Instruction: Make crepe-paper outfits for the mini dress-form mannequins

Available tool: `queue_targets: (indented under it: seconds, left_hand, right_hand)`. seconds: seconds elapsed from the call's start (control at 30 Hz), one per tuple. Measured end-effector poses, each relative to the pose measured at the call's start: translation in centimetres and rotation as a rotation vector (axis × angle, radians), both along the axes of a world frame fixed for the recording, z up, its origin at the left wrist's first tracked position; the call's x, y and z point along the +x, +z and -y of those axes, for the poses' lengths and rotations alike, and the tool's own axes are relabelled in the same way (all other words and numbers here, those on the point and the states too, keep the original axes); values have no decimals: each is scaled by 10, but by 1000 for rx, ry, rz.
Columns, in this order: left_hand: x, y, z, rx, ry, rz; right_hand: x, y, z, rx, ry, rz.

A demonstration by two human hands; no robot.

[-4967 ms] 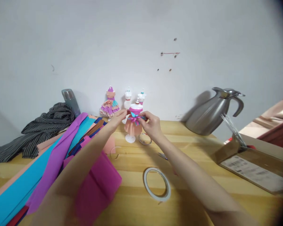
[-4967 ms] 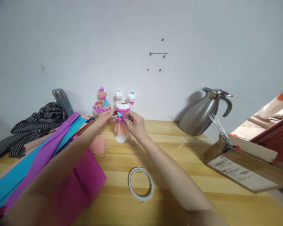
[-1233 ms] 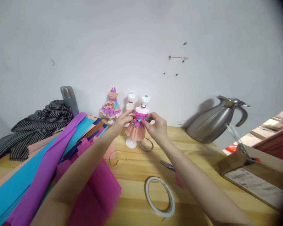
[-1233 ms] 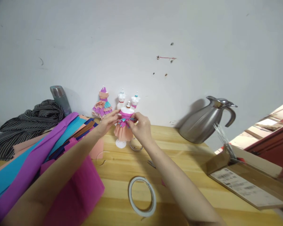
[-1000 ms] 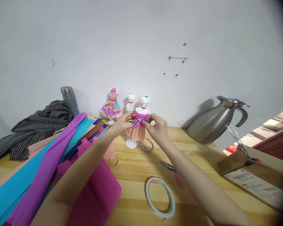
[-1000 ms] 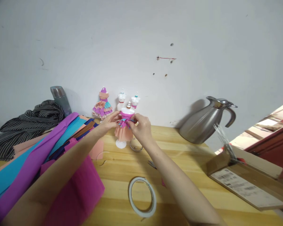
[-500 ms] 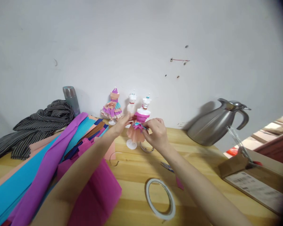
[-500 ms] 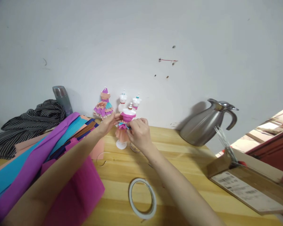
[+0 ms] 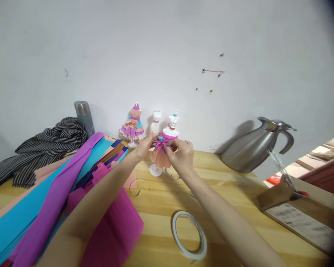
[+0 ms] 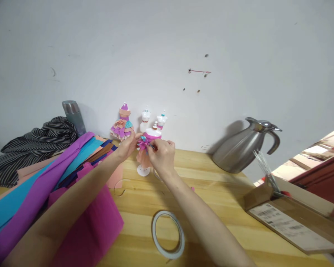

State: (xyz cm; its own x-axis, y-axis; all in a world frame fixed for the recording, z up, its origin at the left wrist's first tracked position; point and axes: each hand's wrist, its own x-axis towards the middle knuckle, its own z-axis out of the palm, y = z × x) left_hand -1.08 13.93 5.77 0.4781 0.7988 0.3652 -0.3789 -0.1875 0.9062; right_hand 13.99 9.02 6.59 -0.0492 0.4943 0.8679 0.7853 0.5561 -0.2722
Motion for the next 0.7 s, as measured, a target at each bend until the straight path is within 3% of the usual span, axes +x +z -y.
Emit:
queue_targets:
  seconds: [0.3,0.7]
  left_hand:
    - [-1,6,9,-21,47,-38]
    - [-1,2,5,-17,65,-33]
  right_hand:
    - [3,-2,-1,-53,11,-14]
    - [7,-3,-4,-8,-22,42]
